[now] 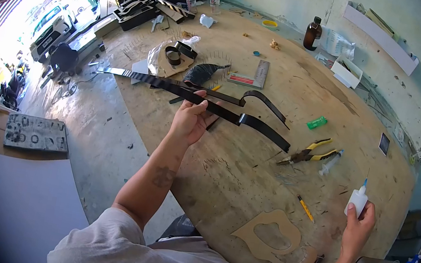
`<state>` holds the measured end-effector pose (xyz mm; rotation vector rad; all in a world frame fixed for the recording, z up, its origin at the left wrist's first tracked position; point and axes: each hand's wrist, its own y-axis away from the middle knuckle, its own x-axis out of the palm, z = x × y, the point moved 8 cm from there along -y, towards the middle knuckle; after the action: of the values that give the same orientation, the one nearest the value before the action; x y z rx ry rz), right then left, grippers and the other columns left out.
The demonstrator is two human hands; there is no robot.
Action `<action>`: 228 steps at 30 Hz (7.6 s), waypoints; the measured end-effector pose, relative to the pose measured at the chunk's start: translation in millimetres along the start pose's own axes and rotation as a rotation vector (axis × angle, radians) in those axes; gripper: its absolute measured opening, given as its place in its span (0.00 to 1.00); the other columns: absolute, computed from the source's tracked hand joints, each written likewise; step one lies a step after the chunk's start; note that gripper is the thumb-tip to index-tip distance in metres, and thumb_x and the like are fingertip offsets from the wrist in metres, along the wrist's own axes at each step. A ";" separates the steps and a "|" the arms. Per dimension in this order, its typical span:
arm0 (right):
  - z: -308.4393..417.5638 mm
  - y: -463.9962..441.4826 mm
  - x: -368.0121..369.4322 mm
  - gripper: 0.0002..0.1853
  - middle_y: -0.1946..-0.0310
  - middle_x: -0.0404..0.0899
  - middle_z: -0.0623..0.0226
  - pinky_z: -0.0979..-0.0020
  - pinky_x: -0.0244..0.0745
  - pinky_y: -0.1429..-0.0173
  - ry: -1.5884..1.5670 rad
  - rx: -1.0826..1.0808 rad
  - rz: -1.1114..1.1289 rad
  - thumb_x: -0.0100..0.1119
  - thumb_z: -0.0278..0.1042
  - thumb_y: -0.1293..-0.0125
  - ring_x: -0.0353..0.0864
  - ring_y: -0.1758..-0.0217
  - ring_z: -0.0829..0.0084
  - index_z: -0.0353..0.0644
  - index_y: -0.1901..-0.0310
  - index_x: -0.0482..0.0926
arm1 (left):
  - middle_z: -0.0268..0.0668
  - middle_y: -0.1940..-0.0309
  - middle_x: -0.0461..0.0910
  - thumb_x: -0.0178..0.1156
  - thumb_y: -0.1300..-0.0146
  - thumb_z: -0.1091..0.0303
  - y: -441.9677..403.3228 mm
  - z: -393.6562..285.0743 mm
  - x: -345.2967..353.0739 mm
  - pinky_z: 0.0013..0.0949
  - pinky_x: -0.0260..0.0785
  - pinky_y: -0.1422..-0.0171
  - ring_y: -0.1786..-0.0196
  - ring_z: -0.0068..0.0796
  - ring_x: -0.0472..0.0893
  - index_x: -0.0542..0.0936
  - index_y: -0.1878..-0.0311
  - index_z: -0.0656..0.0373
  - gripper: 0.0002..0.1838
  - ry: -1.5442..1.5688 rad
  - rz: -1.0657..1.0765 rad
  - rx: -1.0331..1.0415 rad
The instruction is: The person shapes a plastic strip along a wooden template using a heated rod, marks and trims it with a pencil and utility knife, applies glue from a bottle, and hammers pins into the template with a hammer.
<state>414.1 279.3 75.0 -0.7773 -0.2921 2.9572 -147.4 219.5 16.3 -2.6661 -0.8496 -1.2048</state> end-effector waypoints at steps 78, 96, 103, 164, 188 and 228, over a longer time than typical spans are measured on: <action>-30.5 -43.0 -70.2 0.34 0.43 0.89 0.44 0.53 0.85 0.38 0.531 0.288 -0.199 0.76 0.45 0.32 0.90 0.40 0.46 0.31 0.32 0.78 | 0.32 0.67 0.82 0.65 0.21 0.70 136.4 -19.4 94.6 0.23 0.68 0.63 0.68 0.18 0.78 0.81 0.47 0.64 0.08 -1.065 0.464 0.283; 282.3 223.6 -171.6 0.27 0.43 0.85 0.53 0.56 0.81 0.47 -0.002 -1.042 0.076 0.63 0.47 0.23 0.84 0.48 0.62 0.32 0.34 0.81 | 0.42 0.57 0.81 0.64 0.27 0.82 211.8 -19.5 175.8 0.25 0.75 0.57 0.61 0.23 0.81 0.80 0.46 0.69 0.09 -0.889 0.783 0.439; 290.1 271.1 -167.4 0.27 0.44 0.85 0.54 0.58 0.81 0.47 0.034 -1.105 0.030 0.65 0.47 0.24 0.84 0.49 0.63 0.33 0.34 0.81 | 0.42 0.55 0.81 0.66 0.23 0.74 253.4 -21.6 153.9 0.26 0.72 0.62 0.64 0.23 0.79 0.79 0.47 0.66 0.08 -0.944 0.854 0.465; 70.4 117.2 -244.5 0.33 0.58 0.89 0.39 0.45 0.82 0.42 0.933 0.272 -0.527 0.58 0.64 0.22 0.88 0.47 0.36 0.34 0.59 0.89 | 0.34 0.59 0.83 0.58 0.21 0.76 151.7 211.5 201.6 0.30 0.79 0.51 0.56 0.25 0.87 0.77 0.31 0.64 0.18 -0.581 1.040 -0.254; -83.5 38.6 -218.4 0.41 0.37 0.87 0.50 0.55 0.80 0.28 0.264 0.094 -0.687 0.85 0.46 0.43 0.88 0.33 0.53 0.38 0.31 0.76 | 0.44 0.61 0.91 0.69 0.28 0.74 143.2 212.2 195.6 0.35 0.82 0.49 0.57 0.32 0.90 0.83 0.46 0.64 0.11 -0.918 1.010 0.164; -0.5 245.3 -154.7 0.18 0.74 0.73 0.74 0.71 0.64 0.71 0.199 0.353 -0.410 0.64 0.48 0.18 0.69 0.76 0.80 0.38 0.54 0.78 | 0.37 0.52 0.87 0.70 0.32 0.62 137.6 211.4 182.2 0.50 0.72 0.31 0.38 0.43 0.82 0.88 0.56 0.52 0.06 -1.476 1.017 0.461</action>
<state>544.1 21.2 99.5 -0.8354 0.0766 2.4301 162.2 249.9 21.3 -2.4913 0.3001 1.1063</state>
